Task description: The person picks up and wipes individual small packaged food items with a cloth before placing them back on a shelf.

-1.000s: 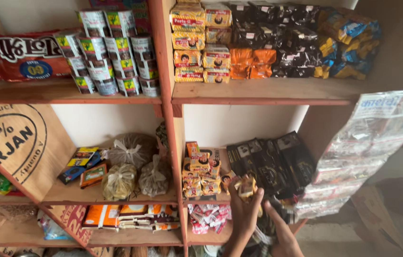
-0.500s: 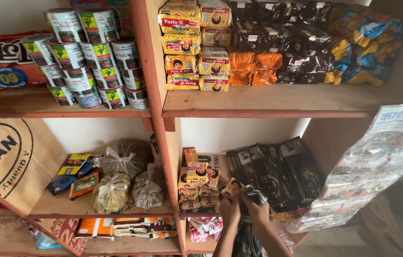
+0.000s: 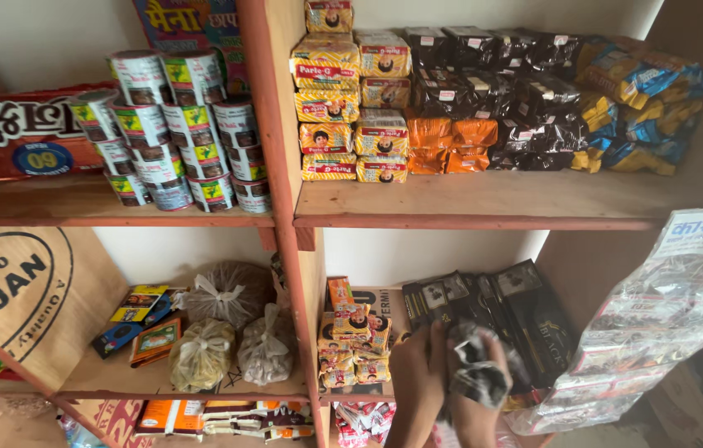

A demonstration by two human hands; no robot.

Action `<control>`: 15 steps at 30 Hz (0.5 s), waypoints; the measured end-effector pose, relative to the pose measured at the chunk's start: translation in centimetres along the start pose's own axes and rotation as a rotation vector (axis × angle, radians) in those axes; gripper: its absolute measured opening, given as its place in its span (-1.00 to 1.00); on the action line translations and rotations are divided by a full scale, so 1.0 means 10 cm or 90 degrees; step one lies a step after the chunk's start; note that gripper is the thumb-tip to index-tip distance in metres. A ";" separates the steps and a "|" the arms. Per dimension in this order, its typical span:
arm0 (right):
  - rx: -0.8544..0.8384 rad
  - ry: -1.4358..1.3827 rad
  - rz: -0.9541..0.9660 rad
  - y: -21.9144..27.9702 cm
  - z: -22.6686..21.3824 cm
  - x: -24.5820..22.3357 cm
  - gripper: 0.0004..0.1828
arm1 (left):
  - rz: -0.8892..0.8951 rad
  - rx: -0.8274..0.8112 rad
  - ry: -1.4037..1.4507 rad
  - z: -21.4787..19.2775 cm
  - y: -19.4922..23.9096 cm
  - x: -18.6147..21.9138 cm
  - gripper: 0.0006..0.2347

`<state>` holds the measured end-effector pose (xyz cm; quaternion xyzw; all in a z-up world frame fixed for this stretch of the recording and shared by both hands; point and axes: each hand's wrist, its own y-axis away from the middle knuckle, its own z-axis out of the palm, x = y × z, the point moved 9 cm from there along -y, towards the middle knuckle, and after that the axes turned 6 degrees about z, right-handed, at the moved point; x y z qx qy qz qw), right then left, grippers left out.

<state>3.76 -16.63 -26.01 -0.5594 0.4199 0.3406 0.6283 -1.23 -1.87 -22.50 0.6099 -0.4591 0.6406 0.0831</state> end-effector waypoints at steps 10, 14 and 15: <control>-0.081 -0.024 -0.434 -0.64 0.51 -2.92 -0.63 | 0.491 0.316 -0.122 -1.20 -1.01 2.41 -0.82; -0.122 -0.262 -0.307 -1.39 0.99 -2.90 -0.65 | 0.548 0.389 -0.220 -1.42 -1.81 2.71 -0.54; -0.125 -0.301 -0.295 -1.51 1.08 -2.84 -0.61 | 0.527 0.376 -0.306 -1.42 -2.03 2.75 -0.47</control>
